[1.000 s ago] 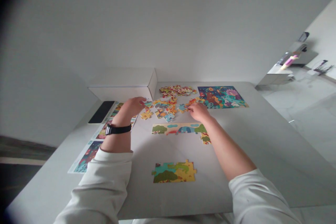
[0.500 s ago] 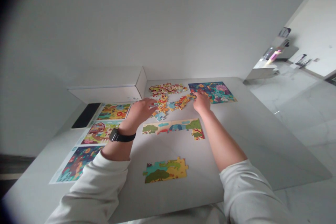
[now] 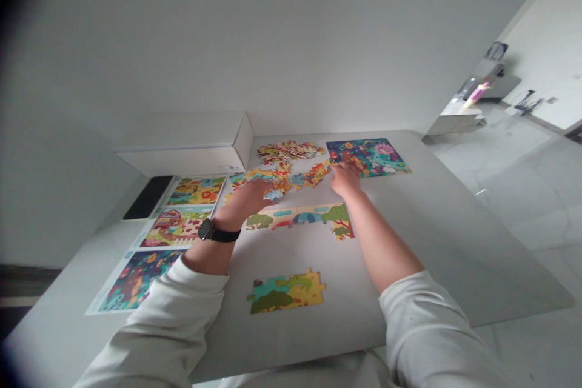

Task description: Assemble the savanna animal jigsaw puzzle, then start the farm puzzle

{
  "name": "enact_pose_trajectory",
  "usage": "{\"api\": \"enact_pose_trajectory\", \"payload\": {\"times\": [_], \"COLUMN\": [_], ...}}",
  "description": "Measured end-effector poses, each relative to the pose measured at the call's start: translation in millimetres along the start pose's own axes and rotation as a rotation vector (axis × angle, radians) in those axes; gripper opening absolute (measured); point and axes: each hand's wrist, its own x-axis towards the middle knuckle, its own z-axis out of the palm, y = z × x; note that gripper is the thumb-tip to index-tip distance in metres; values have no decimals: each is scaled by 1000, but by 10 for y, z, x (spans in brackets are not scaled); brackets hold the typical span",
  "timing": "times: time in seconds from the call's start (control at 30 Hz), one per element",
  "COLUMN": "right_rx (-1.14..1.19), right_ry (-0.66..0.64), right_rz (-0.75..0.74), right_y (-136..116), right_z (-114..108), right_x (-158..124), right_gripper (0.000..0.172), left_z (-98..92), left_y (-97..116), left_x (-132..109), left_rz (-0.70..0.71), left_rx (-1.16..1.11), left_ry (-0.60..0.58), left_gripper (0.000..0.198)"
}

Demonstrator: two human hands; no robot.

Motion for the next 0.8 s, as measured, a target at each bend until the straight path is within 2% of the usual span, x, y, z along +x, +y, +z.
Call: {"api": "enact_pose_trajectory", "payload": {"times": [0.17,0.33,0.5,0.63,0.73,0.8], "right_rx": [13,34,66,162,232,233], "right_ry": [-13,18,97,137,93,58], "right_rz": [-7,-30,-92,-327,-536,-596], "right_y": [19,2,-36,-153,-275,-335], "right_z": [81,93,75,68,105,142], "right_x": [17,19,11,-20,-64,-93], "right_gripper": [53,43,38,40,38,34], "left_z": [27,78,116,101,61,33], "left_y": [-50,-104,-153,-141,-100,-61], "left_x": [10,35,61,55,33,14], "left_rz": [-40,-41,-38,-44,-26,-1], "left_rx": [18,7,-3,1,14,16], "left_ry": [32,63,78,95,85,80], "left_gripper": [39,47,56,61,60,58]}}
